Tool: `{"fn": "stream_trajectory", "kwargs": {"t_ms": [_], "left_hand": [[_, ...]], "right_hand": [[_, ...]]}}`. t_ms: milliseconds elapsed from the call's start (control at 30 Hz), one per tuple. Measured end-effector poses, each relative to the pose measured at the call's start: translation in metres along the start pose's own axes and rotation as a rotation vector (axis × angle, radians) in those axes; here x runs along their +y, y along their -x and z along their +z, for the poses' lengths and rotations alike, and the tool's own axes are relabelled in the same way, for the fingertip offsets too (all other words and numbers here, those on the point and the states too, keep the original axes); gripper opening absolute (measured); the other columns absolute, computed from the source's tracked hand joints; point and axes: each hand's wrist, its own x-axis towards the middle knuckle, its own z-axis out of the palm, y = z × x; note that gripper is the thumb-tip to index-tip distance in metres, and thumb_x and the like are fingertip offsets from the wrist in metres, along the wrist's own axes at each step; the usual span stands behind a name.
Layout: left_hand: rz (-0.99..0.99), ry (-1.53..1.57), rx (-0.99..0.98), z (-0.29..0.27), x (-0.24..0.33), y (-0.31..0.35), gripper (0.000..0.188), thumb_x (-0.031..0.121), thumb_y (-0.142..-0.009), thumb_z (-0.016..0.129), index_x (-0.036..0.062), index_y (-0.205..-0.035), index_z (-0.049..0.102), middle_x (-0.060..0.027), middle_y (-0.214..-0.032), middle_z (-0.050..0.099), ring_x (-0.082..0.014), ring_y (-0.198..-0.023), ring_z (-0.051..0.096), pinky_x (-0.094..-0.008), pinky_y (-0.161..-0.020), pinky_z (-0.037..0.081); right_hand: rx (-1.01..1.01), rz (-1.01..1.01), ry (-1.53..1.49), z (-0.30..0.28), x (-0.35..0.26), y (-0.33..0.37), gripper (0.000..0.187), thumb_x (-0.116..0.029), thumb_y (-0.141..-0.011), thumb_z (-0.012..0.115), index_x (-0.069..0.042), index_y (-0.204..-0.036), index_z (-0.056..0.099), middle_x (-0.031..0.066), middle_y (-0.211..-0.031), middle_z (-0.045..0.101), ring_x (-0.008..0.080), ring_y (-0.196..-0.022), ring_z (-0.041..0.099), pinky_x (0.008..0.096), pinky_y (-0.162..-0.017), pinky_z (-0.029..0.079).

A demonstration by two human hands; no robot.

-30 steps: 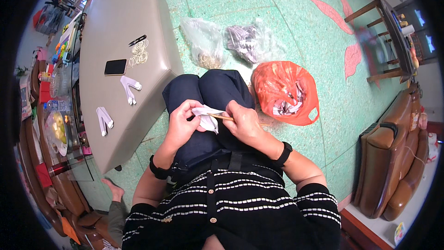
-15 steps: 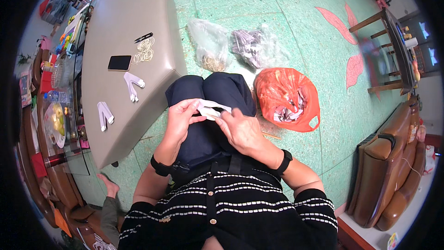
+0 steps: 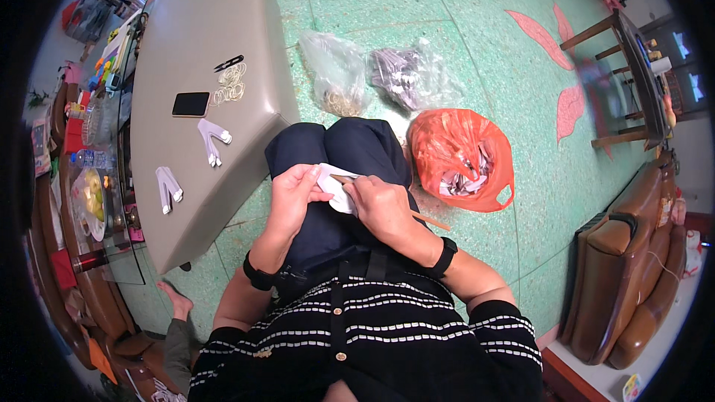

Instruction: The person assembles white facemasks by hand while using a thin wooden stick to thread or guide white elastic straps through the fabric, working on several masks one at a time.

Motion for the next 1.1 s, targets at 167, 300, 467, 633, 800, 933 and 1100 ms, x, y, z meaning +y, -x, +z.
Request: {"fn": "stream_trajectory", "kwargs": {"t_ms": [167, 300, 467, 633, 800, 933, 1100], "left_hand": [[0.039, -0.087, 0.020, 0.004, -0.003, 0.003, 0.023, 0.014, -0.092, 0.052, -0.0072, -0.090, 0.059, -0.0098, -0.075, 0.063, -0.0148, -0.061, 0.064, -0.0233, -0.055, 0.053], [0.012, -0.079, 0.041, -0.004, -0.011, -0.002, 0.023, 0.016, -0.091, 0.053, -0.0060, -0.091, 0.060, -0.0102, -0.076, 0.063, -0.0144, -0.062, 0.064, -0.0231, -0.054, 0.053], [-0.032, 0.007, 0.046, -0.006, -0.011, -0.002, 0.023, 0.017, -0.092, 0.052, -0.0045, -0.094, 0.060, -0.0101, -0.077, 0.063, -0.0152, -0.063, 0.063, -0.0238, -0.056, 0.052], [-0.011, 0.075, 0.013, -0.002, -0.007, 0.000, 0.022, 0.015, -0.091, 0.054, -0.0062, -0.091, 0.060, -0.0116, -0.078, 0.064, -0.0160, -0.064, 0.064, -0.0240, -0.057, 0.052], [-0.034, 0.085, -0.026, -0.007, -0.011, 0.002, 0.024, 0.017, -0.092, 0.052, -0.0049, -0.094, 0.060, -0.0119, -0.081, 0.065, -0.0155, -0.069, 0.063, -0.0236, -0.061, 0.051], [0.015, 0.009, -0.008, -0.008, -0.015, 0.001, 0.023, 0.015, -0.090, 0.054, -0.0062, -0.096, 0.061, -0.0105, -0.079, 0.064, -0.0136, -0.068, 0.062, -0.0224, -0.060, 0.050], [0.161, -0.122, 0.027, -0.011, -0.020, -0.001, 0.023, 0.015, -0.090, 0.056, -0.0063, -0.098, 0.062, -0.0082, -0.077, 0.064, -0.0104, -0.065, 0.060, -0.0208, -0.059, 0.048]], "right_hand": [[0.059, 0.086, -0.180, 0.001, 0.009, -0.007, 0.021, -0.020, -0.083, 0.062, -0.002, -0.073, 0.059, 0.0154, -0.064, 0.057, 0.0322, -0.056, 0.058, 0.0377, -0.049, 0.045], [-0.109, 0.288, -0.315, 0.007, 0.007, -0.006, 0.022, -0.021, -0.084, 0.061, -0.001, -0.075, 0.060, 0.0165, -0.065, 0.058, 0.0332, -0.057, 0.058, 0.0387, -0.050, 0.045], [-0.043, 0.023, -0.100, 0.008, 0.003, 0.001, 0.022, -0.019, -0.085, 0.058, -0.002, -0.072, 0.056, 0.0174, -0.066, 0.057, 0.0343, -0.058, 0.058, 0.0417, -0.050, 0.045], [-0.011, -0.051, -0.025, 0.004, 0.003, 0.000, 0.022, -0.018, -0.084, 0.059, -0.003, -0.069, 0.052, 0.0149, -0.062, 0.056, 0.0328, -0.052, 0.056, 0.0409, -0.046, 0.044], [-0.059, -0.058, -0.024, 0.000, 0.001, 0.000, 0.017, -0.011, -0.080, 0.063, -0.001, -0.071, 0.054, 0.0158, -0.063, 0.055, 0.0346, -0.053, 0.055, 0.0402, -0.046, 0.043], [-0.036, -0.128, -0.012, 0.001, 0.012, 0.001, 0.020, -0.016, -0.083, 0.060, -0.003, -0.069, 0.053, 0.0127, -0.060, 0.054, 0.0318, -0.049, 0.055, 0.0402, -0.042, 0.044], [-0.111, -0.115, 0.020, -0.008, 0.003, -0.001, 0.020, -0.016, -0.084, 0.058, -0.002, -0.071, 0.054, 0.0139, -0.063, 0.055, 0.0333, -0.051, 0.055, 0.0410, -0.044, 0.044]]}}
